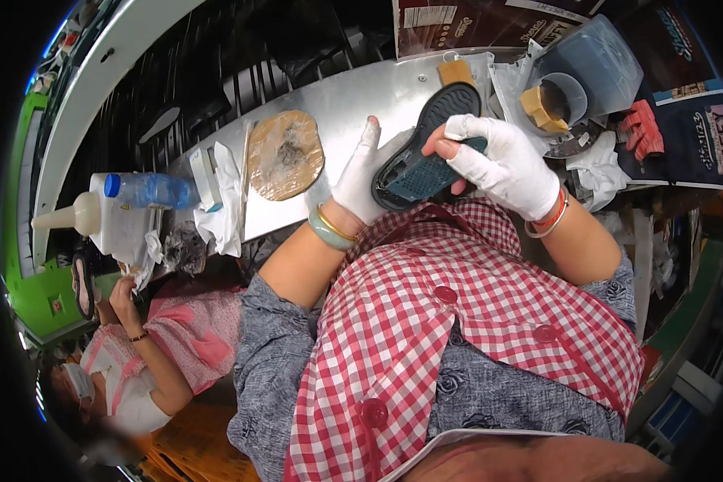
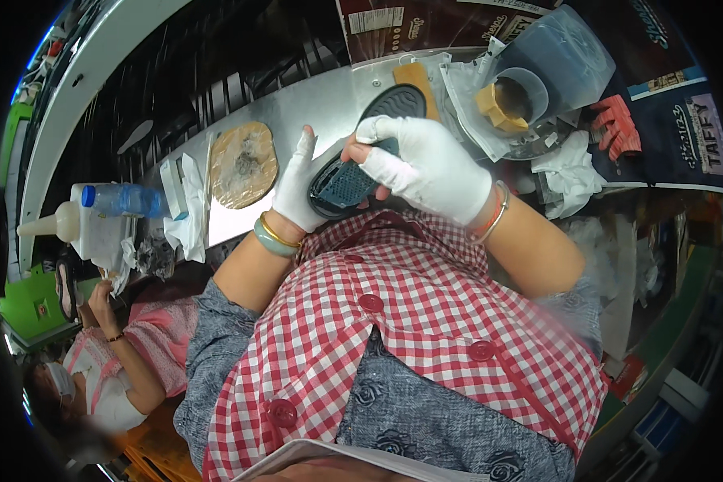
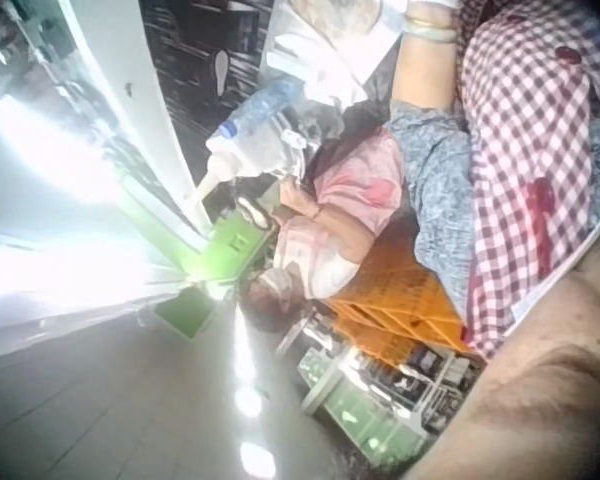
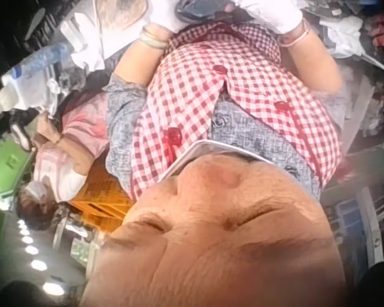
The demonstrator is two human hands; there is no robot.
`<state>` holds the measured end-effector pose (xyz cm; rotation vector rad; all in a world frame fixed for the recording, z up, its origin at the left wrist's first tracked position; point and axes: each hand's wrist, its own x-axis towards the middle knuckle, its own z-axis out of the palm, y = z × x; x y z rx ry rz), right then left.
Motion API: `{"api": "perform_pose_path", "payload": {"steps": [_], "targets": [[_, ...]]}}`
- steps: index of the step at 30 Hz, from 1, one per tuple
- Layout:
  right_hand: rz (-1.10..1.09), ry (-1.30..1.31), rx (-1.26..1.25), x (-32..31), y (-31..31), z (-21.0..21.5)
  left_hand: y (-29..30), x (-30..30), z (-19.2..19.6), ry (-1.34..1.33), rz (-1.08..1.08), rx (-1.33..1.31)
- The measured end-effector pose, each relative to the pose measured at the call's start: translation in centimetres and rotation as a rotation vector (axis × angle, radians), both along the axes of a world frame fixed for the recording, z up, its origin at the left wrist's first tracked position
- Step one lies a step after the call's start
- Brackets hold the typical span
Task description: The person scrubs the sole of a black shoe using a green brush. They repeatedly dip the brush into a container of liquid and scrub the shoe's textured bottom. The person handles multiple shoes, placing them on a nearby conveyor belt after cleaning.
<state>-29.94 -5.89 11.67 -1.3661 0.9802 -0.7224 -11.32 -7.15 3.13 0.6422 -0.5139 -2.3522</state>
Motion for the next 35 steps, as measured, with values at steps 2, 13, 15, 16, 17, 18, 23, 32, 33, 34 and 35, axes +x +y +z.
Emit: {"api": "perform_pose_path", "payload": {"steps": [2, 13, 15, 16, 17, 18, 23, 32, 33, 34, 35], "targets": [[0.057, 0.060, 0.047, 0.3, -0.4, 0.7, -0.2, 0.3, -0.2, -0.054, -0.076, -0.046], [0.238, 0.178, 0.024, 1.7, -2.3, 0.9, -1.7, 1.2, -0.3, -0.064, -0.356, -0.171], [0.230, 0.196, 0.009, 2.1, -2.4, 0.8, -2.1, 1.6, -1.1, -0.075, -0.413, -0.213], [0.228, 0.187, 0.025, 2.1, -2.4, 0.8, -2.0, 1.6, -0.5, -0.082, -0.398, -0.197], [0.225, 0.178, 0.040, 2.2, -2.4, 0.7, -2.0, 1.5, -0.3, -0.088, -0.383, -0.181], [0.223, 0.168, 0.056, 2.2, -2.4, 0.7, -2.1, 1.6, -0.5, -0.078, -0.402, -0.184], [0.251, 0.174, 0.017, 1.2, -2.4, 0.1, -3.1, 2.4, -3.0, -0.089, -0.477, -0.082], [0.049, 0.106, 0.136, -4.4, -0.2, -2.8, -3.2, 2.9, -1.3, -0.236, -0.472, -0.034], [-0.034, 0.118, 0.127, -5.2, -0.1, -2.1, -3.3, 3.0, -0.8, -0.285, -0.395, -0.073], [-0.125, 0.128, 0.120, -6.4, 0.3, -1.3, -3.5, 2.9, -0.7, -0.329, -0.324, -0.113], [-0.172, 0.132, 0.108, -7.3, 0.9, -1.0, -4.2, 1.6, -0.5, -0.322, -0.366, -0.136]]}}
